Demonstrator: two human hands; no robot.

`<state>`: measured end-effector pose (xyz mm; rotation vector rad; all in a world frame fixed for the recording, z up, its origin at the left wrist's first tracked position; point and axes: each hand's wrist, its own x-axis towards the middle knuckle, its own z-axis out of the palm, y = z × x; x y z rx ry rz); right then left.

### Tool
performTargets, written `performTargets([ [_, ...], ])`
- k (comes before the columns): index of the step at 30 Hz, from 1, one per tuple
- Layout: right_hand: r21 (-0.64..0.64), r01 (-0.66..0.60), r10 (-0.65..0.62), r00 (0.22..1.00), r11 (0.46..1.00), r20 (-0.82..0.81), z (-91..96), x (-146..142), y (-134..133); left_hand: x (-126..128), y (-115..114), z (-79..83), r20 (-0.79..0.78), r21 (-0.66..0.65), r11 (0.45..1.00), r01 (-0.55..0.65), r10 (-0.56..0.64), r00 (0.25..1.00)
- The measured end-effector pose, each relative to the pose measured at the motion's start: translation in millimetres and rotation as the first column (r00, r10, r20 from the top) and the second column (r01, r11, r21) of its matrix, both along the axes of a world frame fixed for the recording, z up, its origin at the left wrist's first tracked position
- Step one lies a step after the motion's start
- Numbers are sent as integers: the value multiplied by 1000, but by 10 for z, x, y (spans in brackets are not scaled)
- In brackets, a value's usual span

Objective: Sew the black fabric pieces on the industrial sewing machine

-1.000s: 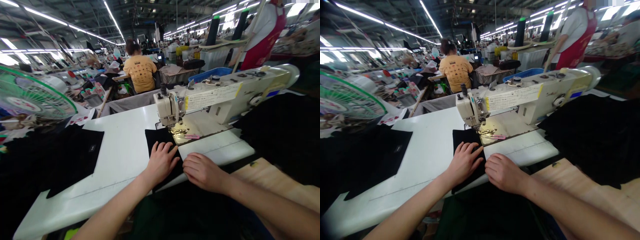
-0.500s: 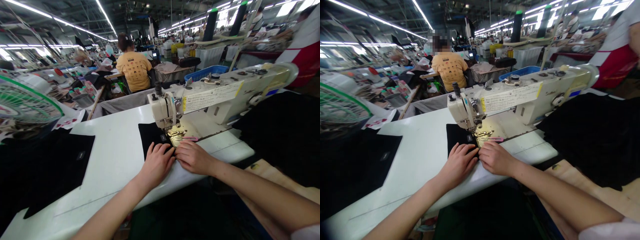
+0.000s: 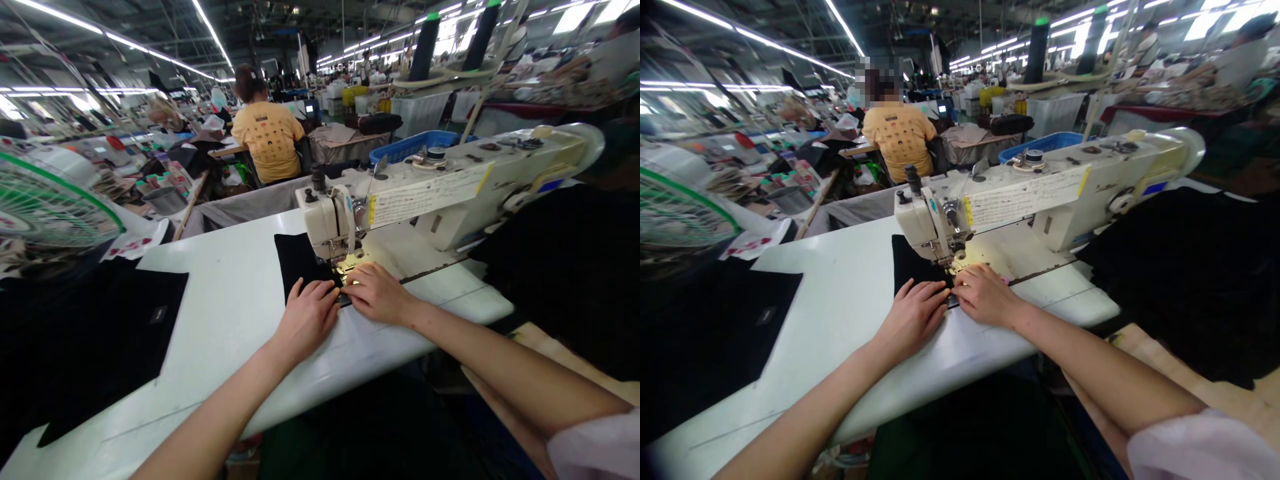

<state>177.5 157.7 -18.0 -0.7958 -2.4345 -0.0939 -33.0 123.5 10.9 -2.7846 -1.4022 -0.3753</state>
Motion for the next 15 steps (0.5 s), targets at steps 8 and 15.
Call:
performTargets([
  [8,33,84,-86,994,996,69,3,-86,157,-33,279,20,-18,-12,999,-35,35,999],
  [15,-3,123,-122,989,992,86,84,-39,-33,-42,426,23,-20,16,998,-60,61,998],
])
